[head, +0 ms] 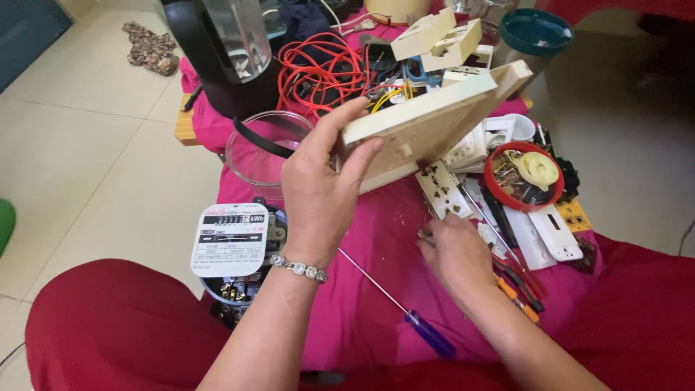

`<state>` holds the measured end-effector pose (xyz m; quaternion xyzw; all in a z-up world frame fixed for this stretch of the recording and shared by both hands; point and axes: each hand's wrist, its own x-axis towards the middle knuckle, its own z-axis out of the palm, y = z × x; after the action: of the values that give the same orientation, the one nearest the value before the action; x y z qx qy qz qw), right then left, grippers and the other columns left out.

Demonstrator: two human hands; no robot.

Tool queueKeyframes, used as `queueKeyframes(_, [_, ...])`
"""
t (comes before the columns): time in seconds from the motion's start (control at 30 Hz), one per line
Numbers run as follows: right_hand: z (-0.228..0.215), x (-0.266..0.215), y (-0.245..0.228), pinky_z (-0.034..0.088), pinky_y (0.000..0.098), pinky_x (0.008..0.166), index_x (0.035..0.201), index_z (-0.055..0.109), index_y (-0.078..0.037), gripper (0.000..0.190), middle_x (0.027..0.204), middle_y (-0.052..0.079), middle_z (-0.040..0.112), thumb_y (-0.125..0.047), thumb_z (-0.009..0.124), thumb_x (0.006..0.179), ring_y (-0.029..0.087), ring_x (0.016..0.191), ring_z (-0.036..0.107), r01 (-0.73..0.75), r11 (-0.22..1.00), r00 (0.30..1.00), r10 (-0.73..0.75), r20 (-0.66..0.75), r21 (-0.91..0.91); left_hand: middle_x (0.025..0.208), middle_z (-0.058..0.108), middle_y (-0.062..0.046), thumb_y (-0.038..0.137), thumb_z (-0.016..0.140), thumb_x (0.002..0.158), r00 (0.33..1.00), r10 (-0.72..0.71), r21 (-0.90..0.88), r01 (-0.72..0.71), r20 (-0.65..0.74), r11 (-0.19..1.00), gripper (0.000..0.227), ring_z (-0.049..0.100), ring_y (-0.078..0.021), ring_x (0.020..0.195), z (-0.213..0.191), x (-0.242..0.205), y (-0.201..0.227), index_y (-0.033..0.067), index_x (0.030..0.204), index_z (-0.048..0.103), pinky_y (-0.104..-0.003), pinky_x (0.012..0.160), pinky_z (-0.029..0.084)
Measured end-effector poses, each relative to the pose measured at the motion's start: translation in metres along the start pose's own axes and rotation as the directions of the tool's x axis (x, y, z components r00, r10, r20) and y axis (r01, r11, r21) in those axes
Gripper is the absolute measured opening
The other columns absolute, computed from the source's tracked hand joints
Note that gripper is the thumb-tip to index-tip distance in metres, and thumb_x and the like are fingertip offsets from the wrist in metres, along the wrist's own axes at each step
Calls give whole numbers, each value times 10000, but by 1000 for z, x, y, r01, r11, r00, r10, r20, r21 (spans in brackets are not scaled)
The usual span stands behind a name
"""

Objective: Disassembling and adjusting the plastic casing of an electronic device using a screwdriver and pliers.

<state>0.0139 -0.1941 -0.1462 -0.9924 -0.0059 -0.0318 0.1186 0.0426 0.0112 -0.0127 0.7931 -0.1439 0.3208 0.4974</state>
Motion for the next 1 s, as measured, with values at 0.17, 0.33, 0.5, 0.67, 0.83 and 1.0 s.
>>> queueKeyframes(0.17, [-38, -4, -16, 550, 411, 840, 1020, 768, -110, 191, 964, 95, 684, -217, 676, 892, 272, 846, 666, -53, 989, 998, 55, -9, 135, 1003, 781, -10, 135, 787, 861, 999, -42, -30, 43, 34, 999, 375, 653, -105, 724, -6, -1, 1, 125, 1224, 692, -250, 653, 521])
queueKeyframes(0.33, [-122, -11, -47, 483, 277, 514, 1096, 777, -138, 221, 823, 59, 751, -230, 706, 909, 143, 627, 629, -286, 810, 956, 276, 96, 513, 955, 765, 3, 138, 787, 859, 998, -47, -34, 48, 48, 998, 353, 627, -106, 696, -4, -3, 2, 134, 1201, 701, -254, 626, 500])
queueKeyframes(0.5, [-173, 1, -71, 490, 308, 726, 1145, 745, 118, 181, 1075, 184, 651, 142, 761, 966, 209, 848, 576, 511, 837, 671, -247, -700, 195, 856, 728, 26, 137, 795, 847, 995, -102, -37, 103, 22, 994, 330, 584, -97, 649, -2, -4, 6, 150, 1169, 722, -251, 592, 483])
queueKeyframes(0.67, [-167, 21, -86, 437, 282, 623, 1081, 785, 51, 142, 1024, 134, 648, 83, 747, 948, 172, 755, 554, 545, 818, 664, -289, -690, 183, 851, 747, 21, 132, 788, 839, 994, -111, -41, 112, 17, 993, 312, 607, -99, 635, -4, -4, 11, 152, 1145, 731, -255, 574, 490])
queueKeyframes(0.83, [-164, 23, -86, 455, 258, 604, 1057, 789, 57, 126, 1002, 115, 651, 29, 766, 937, 152, 722, 566, 532, 815, 693, -261, -672, 232, 833, 743, 22, 136, 790, 833, 992, -126, -41, 127, 29, 991, 318, 592, -101, 618, -3, -4, 10, 163, 1145, 736, -258, 558, 481])
queueKeyframes(1.0, [-176, 30, -78, 429, 277, 521, 1028, 822, -22, 147, 829, 84, 635, -100, 779, 910, 142, 617, 555, 355, 887, 810, -134, -571, 296, 838, 750, 23, 129, 792, 814, 994, -98, -50, 100, 47, 994, 317, 625, -106, 634, -1, -4, 12, 144, 1127, 747, -261, 578, 498])
